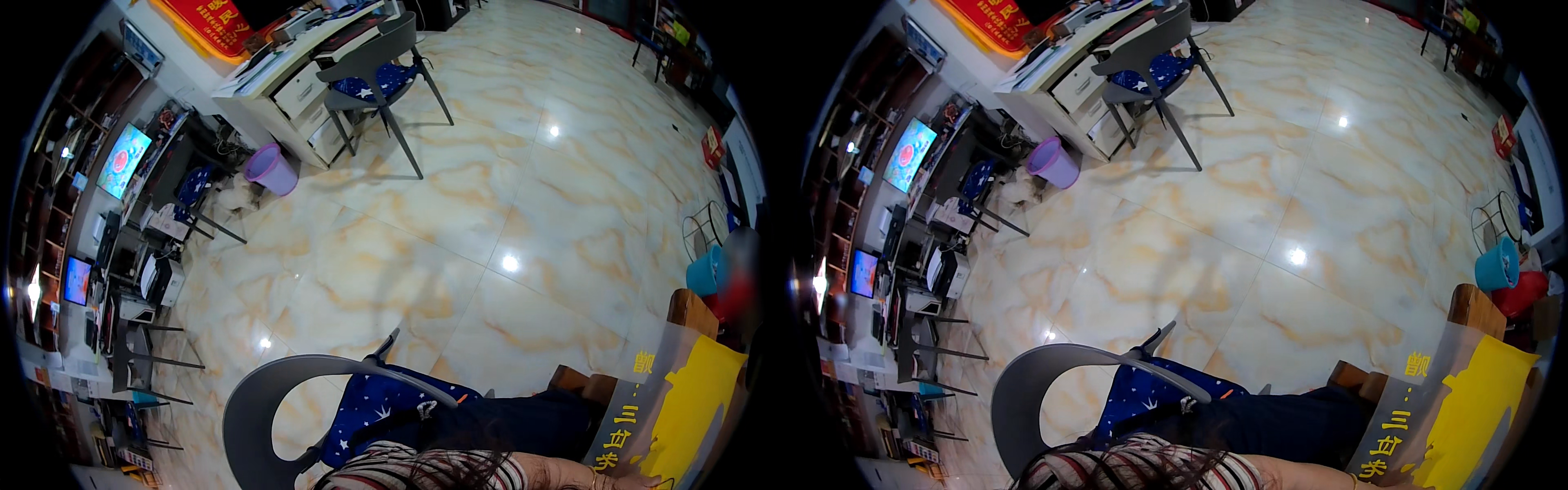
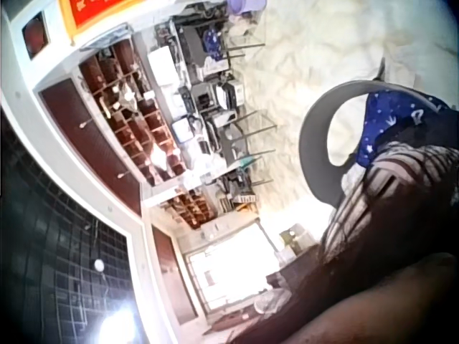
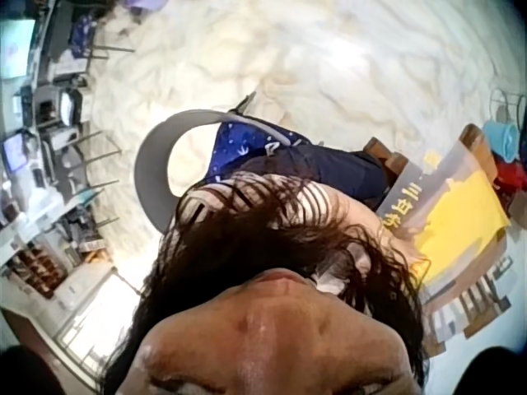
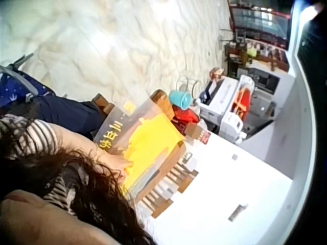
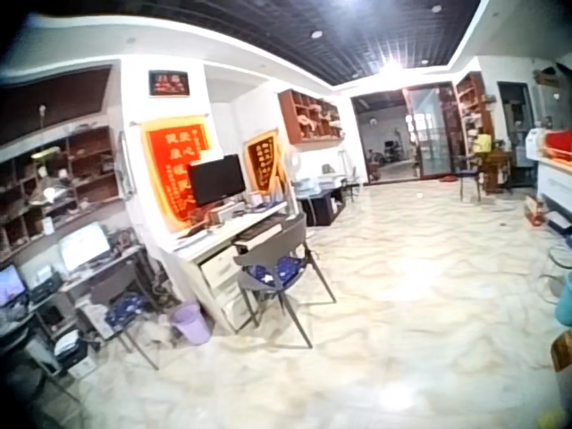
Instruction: The person uses a craft knife to carefully cut and peel away excess yellow vinyl from around Chinese characters on a transparent sheet. They remove the cut pieces by hand and continue weeding the remaining areas.
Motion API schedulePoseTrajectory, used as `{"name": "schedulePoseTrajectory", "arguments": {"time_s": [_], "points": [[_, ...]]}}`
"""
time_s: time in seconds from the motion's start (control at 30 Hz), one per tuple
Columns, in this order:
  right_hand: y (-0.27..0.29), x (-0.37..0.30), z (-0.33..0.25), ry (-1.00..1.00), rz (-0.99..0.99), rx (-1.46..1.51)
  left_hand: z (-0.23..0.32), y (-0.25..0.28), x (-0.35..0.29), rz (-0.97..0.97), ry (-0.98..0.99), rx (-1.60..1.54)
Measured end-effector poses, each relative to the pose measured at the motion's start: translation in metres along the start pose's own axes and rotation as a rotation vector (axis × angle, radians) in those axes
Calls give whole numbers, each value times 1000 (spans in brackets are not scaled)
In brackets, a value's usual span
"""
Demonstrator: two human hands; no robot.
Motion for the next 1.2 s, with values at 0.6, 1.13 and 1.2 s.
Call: {"name": "schedulePoseTrajectory", "arguments": {"time_s": [0.6, 1.13, 1.2], "points": [[-12, 19, 11, -5, -22, 66, 22, 11, -1, 77, -52, 237], [-12, 16, 26, -19, -12, 100, 53, 3, -18, 69, -7, 329], [-13, 16, 28, -23, -11, 101, 59, 4, -19, 41, 34, 303]]}}
Point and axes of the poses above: each hand's wrist, its own x-axis towards the middle knuckle, its own y-axis out of the back of the hand, z = x × y, the point moved 7 cm from there along x, towards the middle knuckle, and after that the axes turned 4 degrees about -y, right-handed, at the moved point
